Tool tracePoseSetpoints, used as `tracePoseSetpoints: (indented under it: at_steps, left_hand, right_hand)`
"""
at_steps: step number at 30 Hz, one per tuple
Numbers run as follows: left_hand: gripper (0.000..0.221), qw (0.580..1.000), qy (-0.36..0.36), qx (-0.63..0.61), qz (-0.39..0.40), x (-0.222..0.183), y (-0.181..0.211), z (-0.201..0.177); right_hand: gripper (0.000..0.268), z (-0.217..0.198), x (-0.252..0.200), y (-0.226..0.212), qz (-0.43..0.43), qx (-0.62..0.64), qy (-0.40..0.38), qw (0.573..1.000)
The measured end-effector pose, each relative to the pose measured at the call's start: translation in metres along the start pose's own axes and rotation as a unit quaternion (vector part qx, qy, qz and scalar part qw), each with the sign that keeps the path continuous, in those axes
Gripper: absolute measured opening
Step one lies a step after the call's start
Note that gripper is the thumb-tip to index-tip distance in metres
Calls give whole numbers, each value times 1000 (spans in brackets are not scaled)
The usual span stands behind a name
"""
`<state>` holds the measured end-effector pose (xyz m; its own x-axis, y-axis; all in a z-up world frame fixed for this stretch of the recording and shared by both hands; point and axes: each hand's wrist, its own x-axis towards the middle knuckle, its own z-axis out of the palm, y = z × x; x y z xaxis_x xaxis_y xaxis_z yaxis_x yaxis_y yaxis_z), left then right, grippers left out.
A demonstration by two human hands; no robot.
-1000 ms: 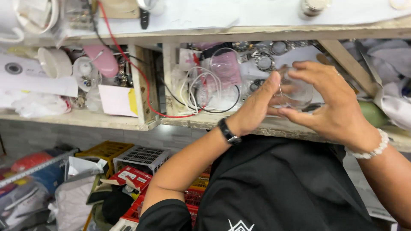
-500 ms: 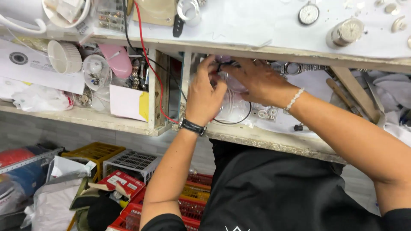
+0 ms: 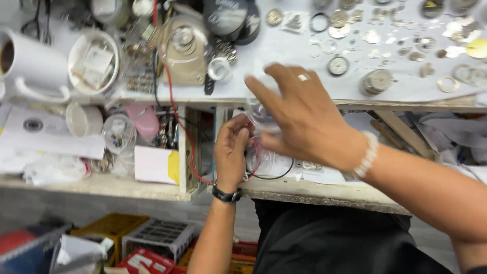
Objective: A person is meticulously cleaning and assembling small watch components at a workbench using tweezers, a brush, and a cloth.
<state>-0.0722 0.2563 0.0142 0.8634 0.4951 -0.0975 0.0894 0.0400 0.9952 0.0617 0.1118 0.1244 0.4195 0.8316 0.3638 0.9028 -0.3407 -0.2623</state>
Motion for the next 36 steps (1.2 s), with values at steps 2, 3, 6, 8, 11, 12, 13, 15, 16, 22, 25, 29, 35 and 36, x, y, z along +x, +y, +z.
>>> tracePoseSetpoints:
  at_steps: [2, 3, 6, 8, 11, 12, 13, 15, 16, 22, 25, 29, 35, 36]
  left_hand:
    - [34, 1000, -22, 6, -7, -1, -3, 6]
    - [33, 1000, -19, 10, -3, -3, -5, 9]
    - [31, 998, -31, 45, 11, -6, -8, 16]
    - [29, 996, -42, 77, 19, -9, -5, 21]
    - [29, 994, -33, 99, 28, -13, 2, 26]
    - [27, 992, -25, 116, 43, -14, 3, 28]
    - [25, 989, -14, 134, 57, -16, 4, 30]
    - [18, 982, -16, 158, 103, -16, 9, 41]
    - [13, 972, -19, 180, 151, -16, 12, 47]
    - [27, 924, -24, 171, 340, -12, 32, 74]
    - [7, 904, -46, 166, 391, -3, 43, 89]
    - [28, 892, -103, 134, 419, 12, 67, 117]
    - [36, 851, -151, 177, 471, 50, 80, 147]
    - [45, 846, -155, 197, 470, 56, 83, 155]
  right_hand:
    - [77, 7, 16, 15, 40, -17, 27, 999]
    - [69, 10, 22, 20, 63, 12, 29, 998]
    - [60, 22, 28, 34, 94, 35, 50, 994]
    - [60, 29, 23, 38, 100, 33, 66, 992]
    - [69, 35, 16, 35, 83, -100, 87, 988]
    - [60, 35, 15, 34, 62, -109, 115, 985]
    - [51, 34, 13, 32, 38, -114, 143, 982]
    - [53, 35, 16, 36, 31, -116, 158, 980]
    - [55, 36, 18, 38, 23, -120, 173, 977]
    - [32, -30, -61, 20, -50, 51, 248, 966]
    - [15, -29, -131, 32, -22, 129, 224, 966]
    - [27, -8, -234, 61, 80, 136, 162, 974]
    - [30, -47, -295, 105, 287, 79, 353, 887]
    - [36, -54, -305, 118, 282, -2, 355, 891]
